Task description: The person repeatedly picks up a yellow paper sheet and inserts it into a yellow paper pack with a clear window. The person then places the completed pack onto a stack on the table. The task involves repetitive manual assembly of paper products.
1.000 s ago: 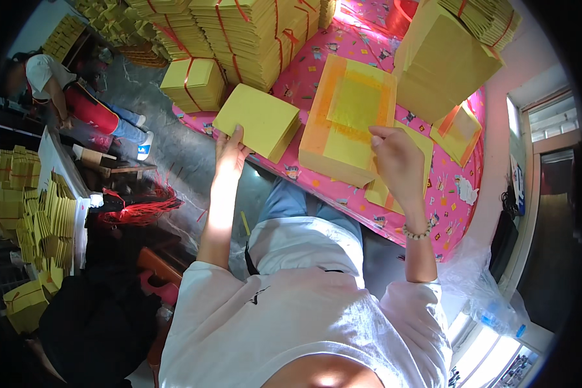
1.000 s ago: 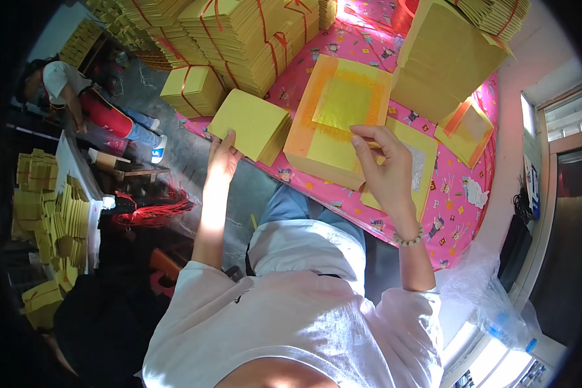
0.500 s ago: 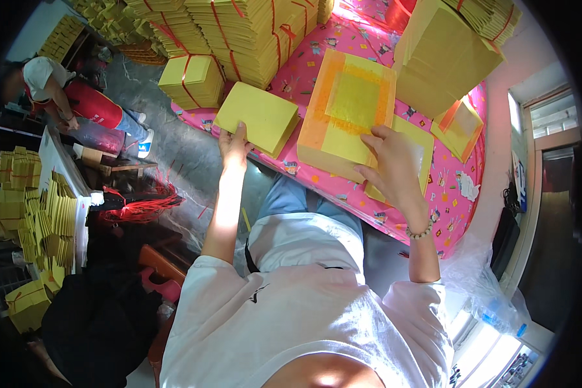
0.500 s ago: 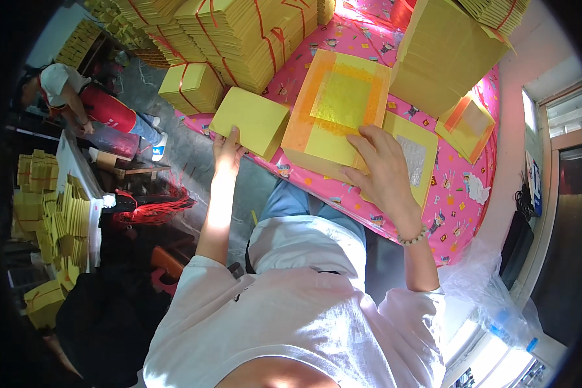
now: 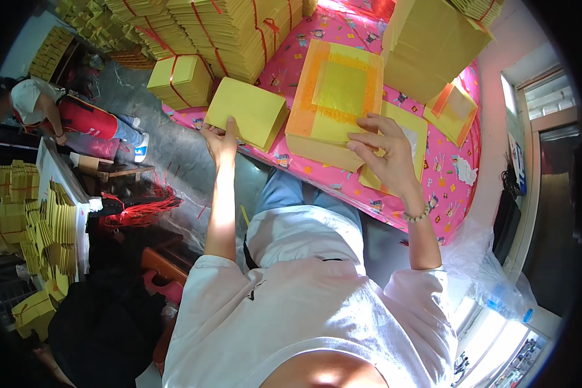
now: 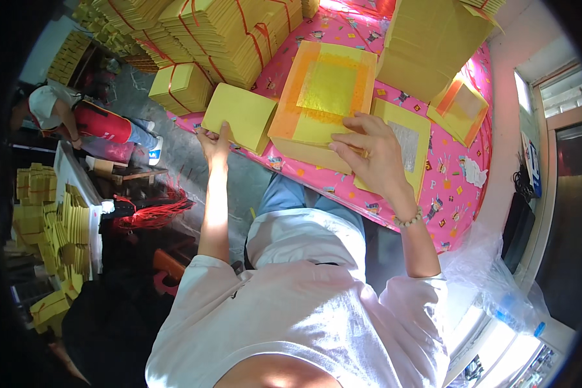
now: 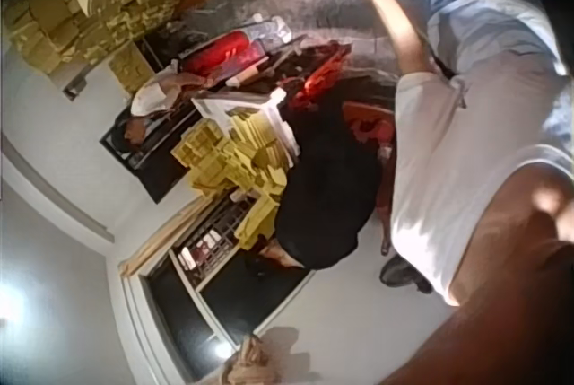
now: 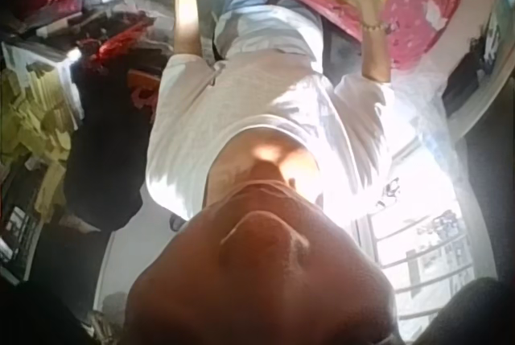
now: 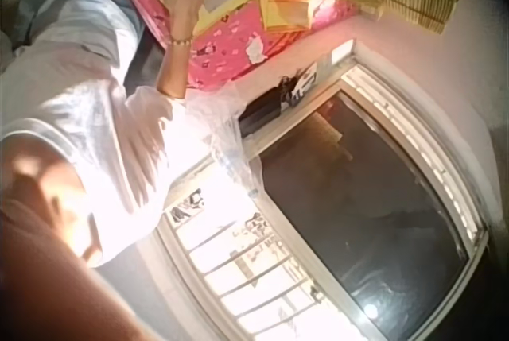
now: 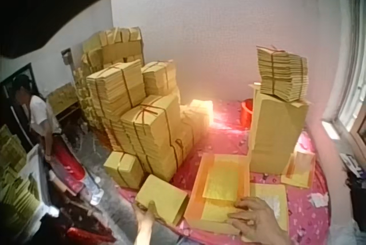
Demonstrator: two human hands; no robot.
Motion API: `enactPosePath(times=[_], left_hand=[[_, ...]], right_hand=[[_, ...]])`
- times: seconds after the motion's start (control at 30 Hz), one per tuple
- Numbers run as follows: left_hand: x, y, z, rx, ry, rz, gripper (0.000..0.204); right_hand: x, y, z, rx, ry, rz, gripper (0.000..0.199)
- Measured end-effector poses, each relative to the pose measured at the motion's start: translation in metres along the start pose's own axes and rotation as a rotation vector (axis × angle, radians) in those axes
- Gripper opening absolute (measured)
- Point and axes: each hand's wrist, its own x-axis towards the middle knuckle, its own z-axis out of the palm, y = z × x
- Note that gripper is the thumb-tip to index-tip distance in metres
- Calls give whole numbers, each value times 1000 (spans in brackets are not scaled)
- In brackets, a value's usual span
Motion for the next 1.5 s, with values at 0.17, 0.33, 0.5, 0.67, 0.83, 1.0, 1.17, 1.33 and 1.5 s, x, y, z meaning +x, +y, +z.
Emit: enactPosePath(times=[0.17,0.33,0.5,0.67,0.83,1.0,1.17,1.33,1.5], left_hand=[[-3,-6,-11,370,289,387,59],[-49,71,-6,-30,-199,359,46],[-86,111,13,-182,-663,278,42],[-90,107,22,-201,-739,233,36],[-89,109,21,-201,-741,187,32],[-88,107,22,-212,-739,199,31],[-89,107,22,-215,-742,204,31],[-87,110,19,-68,-725,299,35],[-99,160,23,411,-450,958,39]], right_hand=[[3,0,5,138,40,57,15],[2,5,7,164,60,83,13],[2,8,10,204,74,105,13],[2,8,10,205,83,101,13],[1,7,10,198,83,116,13],[2,7,10,187,82,126,13],[2,5,11,213,80,151,13],[2,8,12,223,93,133,12],[5,3,8,229,114,131,12]])
